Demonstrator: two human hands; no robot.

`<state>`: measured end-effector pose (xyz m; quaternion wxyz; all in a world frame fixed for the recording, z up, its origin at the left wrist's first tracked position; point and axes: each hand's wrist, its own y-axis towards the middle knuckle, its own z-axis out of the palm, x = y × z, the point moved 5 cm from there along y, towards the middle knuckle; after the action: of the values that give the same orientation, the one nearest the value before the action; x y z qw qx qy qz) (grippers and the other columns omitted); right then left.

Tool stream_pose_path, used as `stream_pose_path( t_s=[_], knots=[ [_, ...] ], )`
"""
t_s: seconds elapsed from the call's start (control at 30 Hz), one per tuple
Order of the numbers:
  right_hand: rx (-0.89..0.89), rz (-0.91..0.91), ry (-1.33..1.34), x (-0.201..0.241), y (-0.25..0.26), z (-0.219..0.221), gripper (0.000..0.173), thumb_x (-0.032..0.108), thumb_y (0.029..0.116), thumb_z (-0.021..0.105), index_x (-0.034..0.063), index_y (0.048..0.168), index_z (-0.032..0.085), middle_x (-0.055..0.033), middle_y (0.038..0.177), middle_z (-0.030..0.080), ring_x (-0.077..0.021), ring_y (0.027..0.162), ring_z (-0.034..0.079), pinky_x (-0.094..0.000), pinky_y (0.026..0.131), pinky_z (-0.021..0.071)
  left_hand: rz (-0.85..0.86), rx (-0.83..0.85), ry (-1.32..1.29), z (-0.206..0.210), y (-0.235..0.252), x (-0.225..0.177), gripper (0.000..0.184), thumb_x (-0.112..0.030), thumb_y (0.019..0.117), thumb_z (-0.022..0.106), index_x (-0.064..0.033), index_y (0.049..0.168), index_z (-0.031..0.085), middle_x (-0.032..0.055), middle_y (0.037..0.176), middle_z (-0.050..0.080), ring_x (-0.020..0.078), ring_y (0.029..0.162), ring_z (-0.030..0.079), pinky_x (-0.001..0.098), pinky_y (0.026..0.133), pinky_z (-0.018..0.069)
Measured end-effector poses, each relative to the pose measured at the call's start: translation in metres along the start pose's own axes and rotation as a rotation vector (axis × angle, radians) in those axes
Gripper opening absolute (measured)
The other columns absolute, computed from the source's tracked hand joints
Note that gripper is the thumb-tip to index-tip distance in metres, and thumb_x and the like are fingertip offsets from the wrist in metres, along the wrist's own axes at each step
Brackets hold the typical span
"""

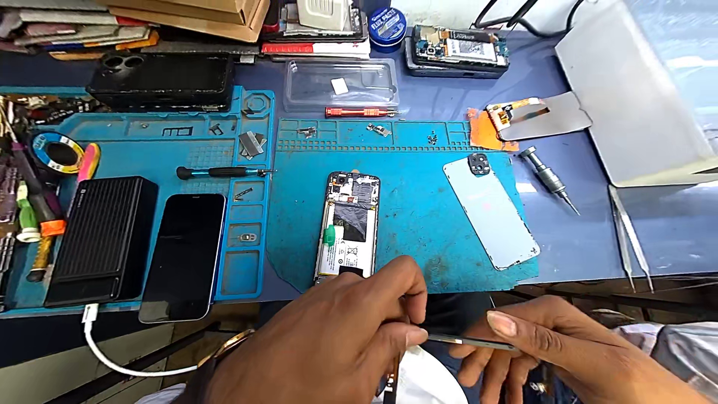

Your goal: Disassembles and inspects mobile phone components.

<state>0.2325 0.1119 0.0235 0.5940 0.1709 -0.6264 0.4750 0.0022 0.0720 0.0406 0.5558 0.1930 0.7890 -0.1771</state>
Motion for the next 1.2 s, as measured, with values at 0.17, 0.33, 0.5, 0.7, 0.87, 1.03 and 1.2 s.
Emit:
stream_pose_path(
  t_s=[0.17,0.33,0.5,0.7,0.87,1.03,1.2],
  knots=[
    [0.143,0.009,0.176,-0.009,-0.001,0.007,0.063,0.054,0.1077,0.04,0.001,0.124,0.071,-0.0146,0.111,0.077,-0.0227,0.097,0.077,-0.037,0.083,0.0654,0.088,-0.044,0.082,-0.004,0.001,-0.003,0.02,-0.034,0.1079,0.048,-0.0168,0.111,0.057,-0.0094,0.077,0.063,0.0009,0.063,0.06,0.0193,0.053,0.0521],
    [0.283,0.016,0.303,-0.013,0.002,0.014,0.072,0.062,0.1045,0.039,0.0027,0.137,0.063,-0.0177,0.128,0.07,-0.0251,0.11,0.073,-0.0377,0.087,0.063,0.165,-0.091,0.112,-0.006,0.002,-0.007,0.022,-0.035,0.1082,0.048,-0.0146,0.113,0.057,-0.0076,0.082,0.066,0.0014,0.069,0.064,0.0197,0.059,0.0557],
    [0.412,0.006,0.469,-0.022,0.005,0.023,0.073,0.064,0.1012,0.045,0.01,0.151,0.051,-0.0206,0.14,0.062,-0.0334,0.117,0.068,-0.048,0.085,0.0634,0.256,-0.124,0.155,-0.009,0.0,-0.015,0.024,-0.033,0.1078,0.049,-0.011,0.114,0.057,-0.0033,0.088,0.068,0.002,0.076,0.065,0.0183,0.066,0.055],
    [0.393,-0.041,0.362,-0.017,0.005,0.029,0.068,0.06,0.1019,0.048,0.0119,0.15,0.05,-0.017,0.128,0.066,-0.0196,0.096,0.069,-0.0298,0.068,0.0579,0.344,-0.135,0.196,-0.012,-0.004,-0.024,0.025,-0.032,0.1066,0.053,-0.009,0.115,0.057,0.0005,0.095,0.07,0.005,0.087,0.068,0.022,0.078,0.0568],
    [0.133,-0.201,0.24,0.004,-0.005,0.018,0.068,0.05,0.101,0.051,0.0112,0.156,0.042,-0.0178,0.135,0.063,-0.022,0.1,0.067,-0.0324,0.072,0.0567,0.219,-0.619,0.023,-0.061,-0.02,-0.013,0.043,-0.046,0.1051,0.049,-0.0147,0.134,0.057,0.0022,0.129,0.067,0.0199,0.109,0.068,0.0375,0.092,0.0587],
    [-0.263,-0.491,0.512,0.001,0.015,0.008,0.072,0.045,0.097,0.063,0.0196,0.159,0.036,-0.0203,0.143,0.059,-0.0351,0.118,0.065,-0.0487,0.095,0.0567,-0.078,-0.825,-0.296,-0.06,-0.035,0.032,0.053,-0.034,0.1004,0.057,-0.0146,0.148,0.045,0.0072,0.144,0.058,0.0276,0.127,0.06,0.0463,0.102,0.0545],
    [-0.392,-0.588,0.745,-0.007,0.064,0.036,0.074,0.041,0.0957,0.066,0.0151,0.158,0.036,-0.022,0.14,0.059,-0.0392,0.132,0.057,-0.0597,0.112,0.0428,-0.205,-0.863,-0.434,-0.028,-0.04,0.048,0.065,-0.025,0.0923,0.064,-0.0149,0.151,0.04,0.0074,0.152,0.049,0.0267,0.137,0.052,0.0453,0.109,0.0501]
  ],
)
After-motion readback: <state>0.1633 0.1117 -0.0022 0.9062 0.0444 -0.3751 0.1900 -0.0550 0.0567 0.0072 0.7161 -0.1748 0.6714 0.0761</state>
